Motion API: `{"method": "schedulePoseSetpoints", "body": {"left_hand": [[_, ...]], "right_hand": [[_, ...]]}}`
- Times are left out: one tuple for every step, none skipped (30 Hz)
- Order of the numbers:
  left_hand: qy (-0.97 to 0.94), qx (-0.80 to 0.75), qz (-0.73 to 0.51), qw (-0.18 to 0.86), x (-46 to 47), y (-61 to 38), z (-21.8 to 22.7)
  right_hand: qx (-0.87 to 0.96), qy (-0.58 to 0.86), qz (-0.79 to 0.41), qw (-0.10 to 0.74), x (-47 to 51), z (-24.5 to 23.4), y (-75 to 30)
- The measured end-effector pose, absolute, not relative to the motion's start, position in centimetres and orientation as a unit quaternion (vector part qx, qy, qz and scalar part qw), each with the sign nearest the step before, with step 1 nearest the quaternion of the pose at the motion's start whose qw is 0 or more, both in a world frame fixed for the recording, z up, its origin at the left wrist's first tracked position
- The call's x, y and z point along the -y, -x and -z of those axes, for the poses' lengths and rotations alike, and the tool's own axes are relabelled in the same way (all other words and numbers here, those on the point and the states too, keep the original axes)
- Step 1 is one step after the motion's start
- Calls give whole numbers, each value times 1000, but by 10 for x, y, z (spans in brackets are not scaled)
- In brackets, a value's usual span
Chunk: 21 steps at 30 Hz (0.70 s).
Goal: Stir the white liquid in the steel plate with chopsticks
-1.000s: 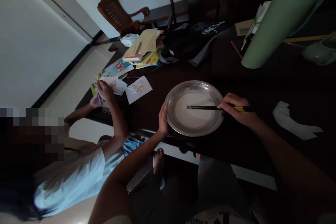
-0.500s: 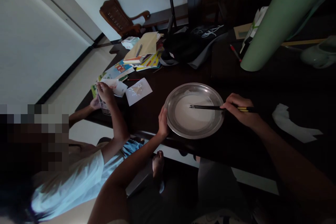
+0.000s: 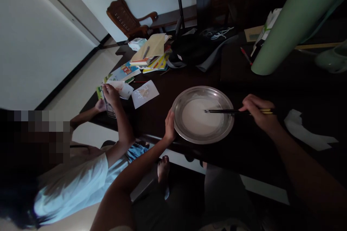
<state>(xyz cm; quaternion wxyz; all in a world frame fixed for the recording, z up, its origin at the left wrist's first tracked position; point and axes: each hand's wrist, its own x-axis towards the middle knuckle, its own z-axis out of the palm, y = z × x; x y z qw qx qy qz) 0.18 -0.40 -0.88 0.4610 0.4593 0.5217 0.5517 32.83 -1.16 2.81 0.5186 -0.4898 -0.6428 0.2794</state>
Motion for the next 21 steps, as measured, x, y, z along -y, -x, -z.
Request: {"method": "schedulePoseSetpoints", "body": {"left_hand": [[-461, -523, -550, 460, 4, -2, 9], [-462, -524, -549, 459, 3, -1, 9], [-462, -524, -548, 459, 3, -1, 9], [-461, -525, -548, 460, 3, -1, 9], [-459, -525, -548, 462, 2, -1, 9], [-457, -525, -548, 463, 2, -1, 10], [-456, -525, -549, 464, 2, -1, 11], [-454, -524, -551, 465, 2, 0, 11], [-452, -523, -552, 466, 2, 0, 11], [-451, -521, -553, 468, 2, 0, 12], [-452, -520, -552, 470, 2, 0, 11], [-454, -518, -551, 471, 3, 0, 10], [-458, -518, -549, 471, 3, 0, 9], [-462, -517, -547, 468, 3, 0, 8], [-466, -517, -547, 465, 4, 0, 7], [-466, -518, -548, 463, 4, -1, 6], [-464, -518, -550, 462, 4, -1, 5], [-461, -519, -553, 461, 4, -1, 4], [-457, -520, -555, 461, 3, -2, 4], [-454, -521, -557, 461, 3, -2, 4], [-453, -522, -557, 461, 3, -2, 4]], "right_hand": [[633, 482, -287, 533, 12, -28, -331], [630, 473, -297, 540, 12, -28, -331], [635, 464, -307, 536, 12, -29, -330], [647, 457, -317, 522, 13, -29, -328], [662, 453, -322, 502, 13, -30, -325], [677, 455, -320, 482, 13, -30, -321], [687, 459, -313, 469, 13, -30, -319], [690, 466, -301, 464, 13, -30, -317], [686, 476, -289, 468, 12, -30, -317], [676, 486, -279, 479, 12, -29, -319], [660, 494, -275, 495, 11, -29, -321], [642, 497, -278, 514, 11, -28, -324], [628, 494, -287, 529, 12, -28, -327], [620, 486, -299, 538, 12, -28, -328], [621, 477, -312, 539, 12, -28, -328], [630, 468, -324, 529, 13, -28, -327], [645, 462, -331, 511, 13, -29, -324], [662, 461, -332, 490, 14, -30, -321], [675, 465, -326, 471, 14, -30, -319], [683, 472, -316, 460, 14, -31, -317], [683, 479, -305, 459, 13, -31, -317]]}}
